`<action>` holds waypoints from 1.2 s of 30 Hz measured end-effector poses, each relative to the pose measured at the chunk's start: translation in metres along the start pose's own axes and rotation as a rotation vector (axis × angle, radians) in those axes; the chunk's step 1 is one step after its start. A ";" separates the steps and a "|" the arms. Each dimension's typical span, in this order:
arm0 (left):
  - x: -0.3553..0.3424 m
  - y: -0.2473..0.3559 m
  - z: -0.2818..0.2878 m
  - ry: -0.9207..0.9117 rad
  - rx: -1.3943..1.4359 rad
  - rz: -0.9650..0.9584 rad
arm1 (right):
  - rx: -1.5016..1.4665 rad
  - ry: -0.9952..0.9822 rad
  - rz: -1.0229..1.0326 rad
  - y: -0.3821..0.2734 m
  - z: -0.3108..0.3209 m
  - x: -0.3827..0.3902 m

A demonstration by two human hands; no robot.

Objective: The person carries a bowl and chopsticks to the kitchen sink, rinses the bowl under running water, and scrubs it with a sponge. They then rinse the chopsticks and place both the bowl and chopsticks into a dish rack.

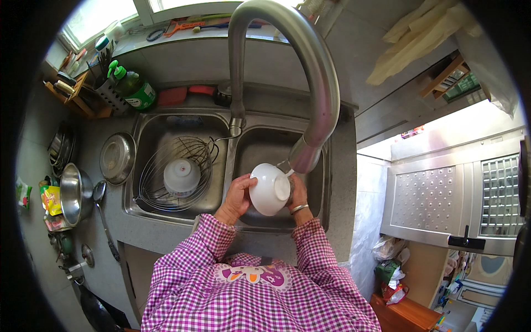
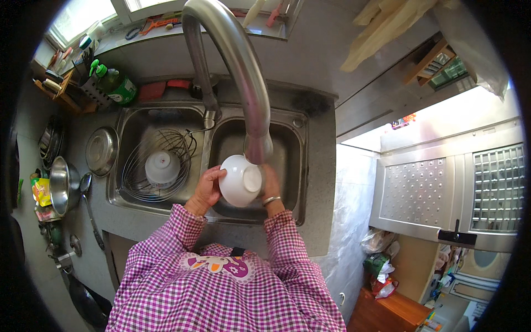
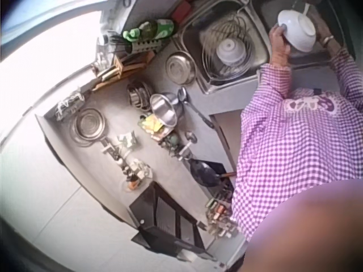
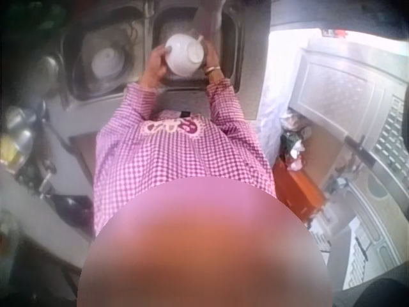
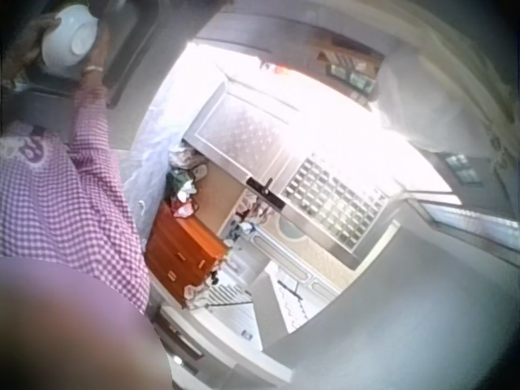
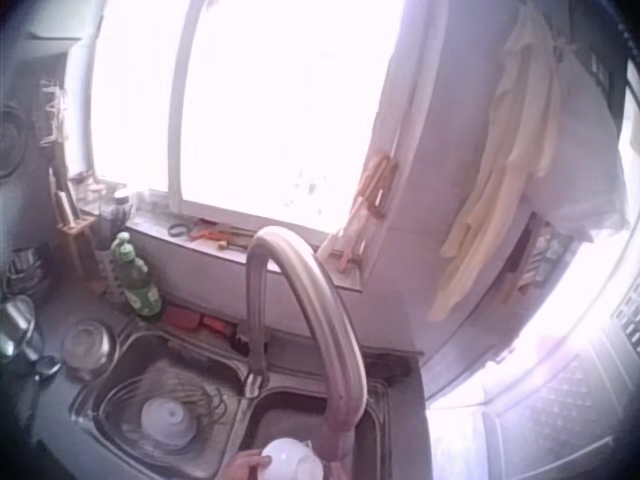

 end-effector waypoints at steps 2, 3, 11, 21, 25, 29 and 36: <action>-0.005 -0.013 -0.001 -0.030 0.004 0.100 | 0.039 0.054 -0.037 -0.007 0.004 0.000; -0.007 -0.020 -0.002 -0.058 0.030 0.167 | 0.209 0.001 0.055 -0.022 -0.002 -0.002; -0.049 0.002 0.046 0.235 0.216 -0.156 | 0.579 0.302 0.475 -0.093 -0.030 0.075; -0.028 -0.014 0.025 0.227 -0.306 -0.112 | 1.186 0.080 0.824 -0.108 -0.102 0.061; -0.026 -0.003 0.022 0.151 -0.126 -0.134 | 0.908 0.115 0.516 -0.089 -0.050 0.025; -0.028 0.015 0.026 0.111 -0.171 -0.158 | 0.860 -0.001 0.547 -0.097 -0.058 0.054; -0.021 -0.008 0.008 0.091 -0.388 -0.158 | 1.536 -0.080 0.393 -0.071 -0.059 0.018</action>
Point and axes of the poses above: each hand's wrist, its own x-axis away from the middle knuckle, its own z-axis out of the back of the hand, y = z × x, the point moved 10 cm from there along -x, towards the middle knuckle, and after that the axes turned 6 degrees about x, right-handed, at the moved point
